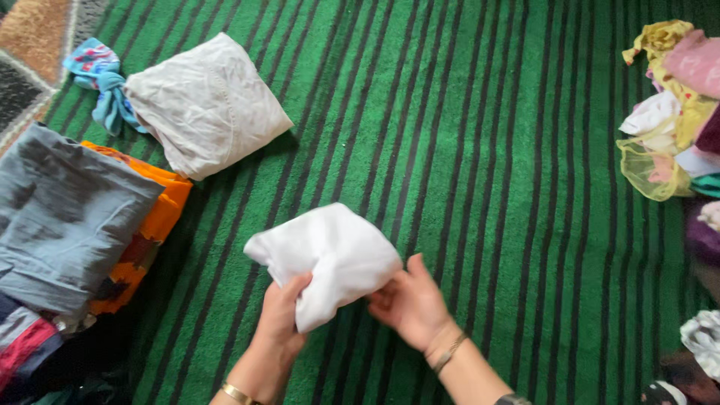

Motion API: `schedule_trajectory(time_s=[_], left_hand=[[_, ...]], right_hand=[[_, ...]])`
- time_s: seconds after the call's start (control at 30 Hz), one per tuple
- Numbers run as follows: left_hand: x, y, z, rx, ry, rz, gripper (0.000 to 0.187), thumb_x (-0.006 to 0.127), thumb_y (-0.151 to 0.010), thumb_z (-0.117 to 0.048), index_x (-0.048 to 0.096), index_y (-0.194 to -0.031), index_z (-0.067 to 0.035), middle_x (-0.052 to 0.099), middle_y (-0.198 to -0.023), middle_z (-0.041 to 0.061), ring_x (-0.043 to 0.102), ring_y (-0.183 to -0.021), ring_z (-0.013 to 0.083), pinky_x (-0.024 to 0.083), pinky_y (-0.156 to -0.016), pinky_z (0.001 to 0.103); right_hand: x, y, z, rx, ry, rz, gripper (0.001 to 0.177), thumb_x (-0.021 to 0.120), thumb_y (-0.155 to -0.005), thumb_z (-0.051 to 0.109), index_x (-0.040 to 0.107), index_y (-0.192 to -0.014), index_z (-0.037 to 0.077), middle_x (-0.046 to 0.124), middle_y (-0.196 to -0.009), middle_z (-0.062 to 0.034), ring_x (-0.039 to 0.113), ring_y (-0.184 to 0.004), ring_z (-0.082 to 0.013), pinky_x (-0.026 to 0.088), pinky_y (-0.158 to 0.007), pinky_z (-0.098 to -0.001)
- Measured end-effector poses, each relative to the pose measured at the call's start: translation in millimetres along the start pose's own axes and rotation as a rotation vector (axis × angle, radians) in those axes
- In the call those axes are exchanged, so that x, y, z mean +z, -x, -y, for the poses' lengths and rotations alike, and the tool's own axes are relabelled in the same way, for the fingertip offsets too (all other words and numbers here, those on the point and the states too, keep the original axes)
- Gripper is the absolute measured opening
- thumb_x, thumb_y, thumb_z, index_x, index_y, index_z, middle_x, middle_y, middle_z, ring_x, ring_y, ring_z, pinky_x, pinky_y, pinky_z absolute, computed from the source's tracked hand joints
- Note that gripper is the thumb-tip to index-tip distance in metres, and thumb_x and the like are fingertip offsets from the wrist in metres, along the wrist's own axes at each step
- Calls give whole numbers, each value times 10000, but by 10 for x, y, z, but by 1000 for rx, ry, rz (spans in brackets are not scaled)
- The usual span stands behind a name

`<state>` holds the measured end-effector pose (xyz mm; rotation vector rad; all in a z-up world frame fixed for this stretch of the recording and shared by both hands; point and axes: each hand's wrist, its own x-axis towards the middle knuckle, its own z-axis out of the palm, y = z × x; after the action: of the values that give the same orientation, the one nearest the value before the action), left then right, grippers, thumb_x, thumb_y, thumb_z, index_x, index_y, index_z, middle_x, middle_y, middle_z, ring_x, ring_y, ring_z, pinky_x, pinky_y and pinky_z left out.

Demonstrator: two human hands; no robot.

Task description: The person folds white trousers and a white shirt by hand while sitting on a rug, then places the folded items onto a pile of other clothes.

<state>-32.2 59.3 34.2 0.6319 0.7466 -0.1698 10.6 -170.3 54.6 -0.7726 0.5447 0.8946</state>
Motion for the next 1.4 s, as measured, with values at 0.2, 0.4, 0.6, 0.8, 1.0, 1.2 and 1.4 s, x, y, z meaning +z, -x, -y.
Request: schedule_trajectory(time_s=[0.2, 0.4, 0.6, 0.8, 1.0, 1.2, 1.4], left_hand=[[14, 2, -443, -162, -322, 120, 530, 670, -813, -130, 545, -1311, 0, 714, -1100, 168, 710, -908, 274, 590, -732, 475], [-483, -435, -63, 29, -608, -133, 556, 712, -851, -215, 579, -1329, 37, 746, -1135, 130, 707, -1031, 198, 552, -900, 346], [-641, -455, 1, 117, -851, -240, 567, 754, -841, -311, 616, -1293, 0, 762, -1088, 121, 692, -978, 183, 530, -874, 338], [-505, -459, -57, 68, -894, -109, 483, 735, -855, -344, 726, -1159, 31, 796, -985, 101, 726, -868, 160, 562, -796, 326], [-22, -936, -333, 277, -811, 18, 309, 688, -804, -167, 728, -1076, -25, 752, -892, 74, 673, -758, 148, 563, -680, 333], [881, -2143, -1130, 792, -972, -87, 409, 699, -745, -235, 680, -1091, -17, 737, -1012, 203, 718, -935, 348, 561, -827, 434], [1355, -2905, -1931, 928, -1127, -403, 639, 731, -795, -219, 507, -1348, 12, 623, -1285, 250, 601, -1184, 408, 474, -983, 459]], right_hand=[[228, -49, 472, -115, 85, 142, 854, 490, -864, 659, 417, -1488, 81, 660, -1345, -77, 665, -1176, -194, 545, -952, -370], [112, -403, 398, -121, 467, -232, 742, 643, -909, 364, 377, -1537, 73, 618, -1373, -118, 638, -1166, -204, 531, -952, -376], [-52, -543, 134, -172, 538, -368, 634, 685, -890, 228, 451, -1435, 4, 686, -1313, -123, 689, -1122, -184, 560, -936, -352], [62, -553, 83, -61, 673, -316, 424, 697, -896, 174, 628, -1254, -42, 755, -1140, -146, 729, -977, -200, 586, -855, -349], [349, -780, 702, -212, 659, -215, 363, 662, -874, 72, 634, -1219, -34, 763, -1094, -134, 747, -911, -216, 619, -814, -379], [865, -1803, 2034, -746, 1094, -143, 365, 694, -848, 53, 663, -1209, 7, 745, -1120, -85, 712, -966, -165, 593, -833, -323], [1412, -2758, 2763, -1245, 1533, -299, 609, 736, -807, 92, 560, -1387, 25, 677, -1285, -154, 643, -1176, -311, 509, -1019, -405]])
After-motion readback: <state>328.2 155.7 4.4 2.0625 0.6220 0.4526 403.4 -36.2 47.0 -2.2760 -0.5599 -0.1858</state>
